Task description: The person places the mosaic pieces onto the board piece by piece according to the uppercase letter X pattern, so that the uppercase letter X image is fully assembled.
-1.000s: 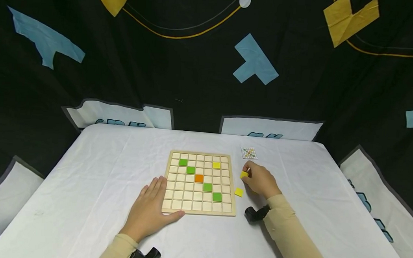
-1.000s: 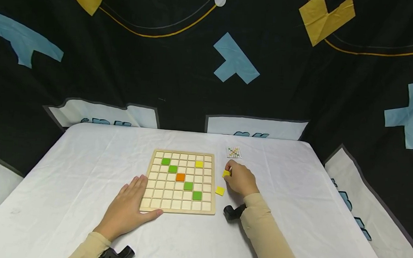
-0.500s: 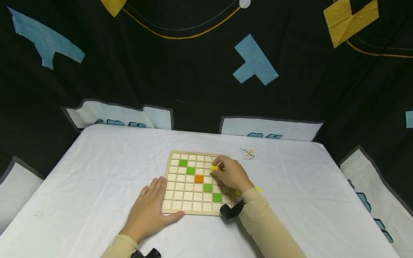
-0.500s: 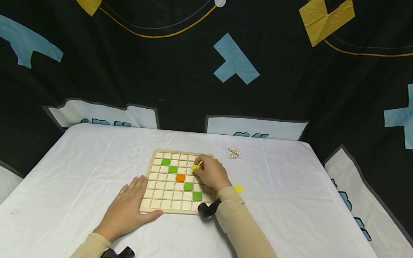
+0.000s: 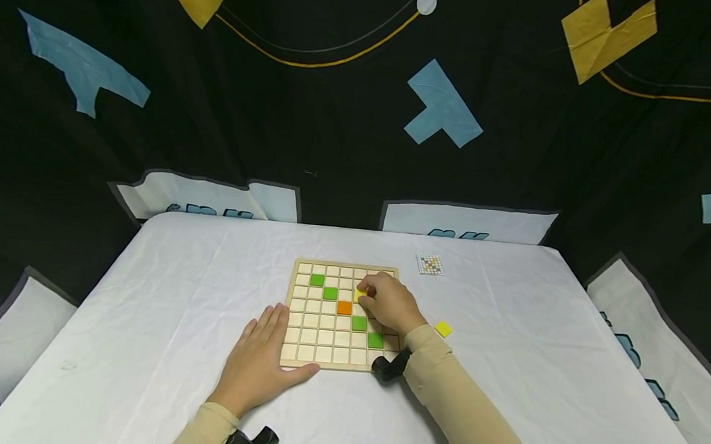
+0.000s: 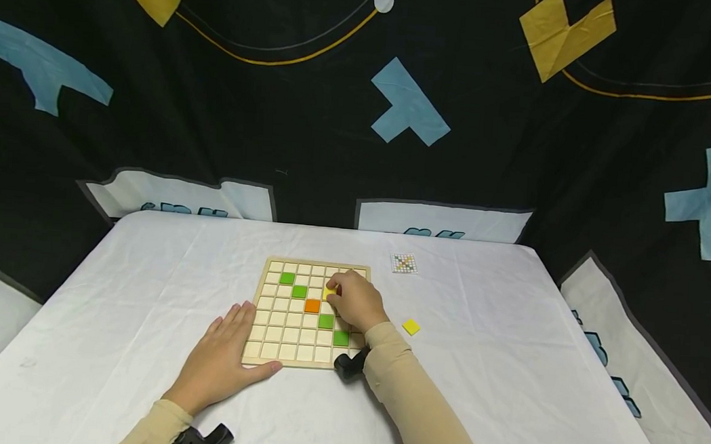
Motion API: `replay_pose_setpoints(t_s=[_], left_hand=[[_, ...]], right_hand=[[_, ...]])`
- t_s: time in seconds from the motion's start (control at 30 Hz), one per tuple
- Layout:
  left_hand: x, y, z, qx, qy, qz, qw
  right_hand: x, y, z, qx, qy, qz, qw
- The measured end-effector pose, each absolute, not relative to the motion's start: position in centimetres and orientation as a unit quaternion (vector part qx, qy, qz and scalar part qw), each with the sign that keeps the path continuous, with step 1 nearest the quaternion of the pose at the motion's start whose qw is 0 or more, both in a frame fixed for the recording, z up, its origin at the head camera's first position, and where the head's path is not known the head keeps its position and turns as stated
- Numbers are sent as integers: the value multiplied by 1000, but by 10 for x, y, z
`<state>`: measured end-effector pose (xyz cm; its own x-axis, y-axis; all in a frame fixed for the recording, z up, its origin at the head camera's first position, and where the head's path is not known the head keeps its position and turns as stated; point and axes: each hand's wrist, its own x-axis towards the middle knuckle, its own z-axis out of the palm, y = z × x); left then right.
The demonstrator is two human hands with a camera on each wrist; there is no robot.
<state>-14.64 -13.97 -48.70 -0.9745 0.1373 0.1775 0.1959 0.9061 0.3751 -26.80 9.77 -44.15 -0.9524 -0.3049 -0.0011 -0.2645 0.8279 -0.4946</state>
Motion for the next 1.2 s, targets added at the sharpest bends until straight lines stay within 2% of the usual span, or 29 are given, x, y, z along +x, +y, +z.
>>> replay_pose_setpoints(t_s=[0.47, 0.63, 0.83, 1.2], left_hand=[[-146, -140, -488, -87, -973, -200, 72], [-146, -140, -487, -88, -973, -199, 75], [-146, -139, -486, -89, -973, -199, 73], [-146, -139, -485, -88, -974, -197, 73]], right_hand=[[-254, 114, -432, -178, 953, -240, 54], [-246, 135, -423, -152, 957, -242, 52], [-237, 162, -415, -117, 969, -205, 78], [-223, 190, -428, -121, 971, -181, 101]])
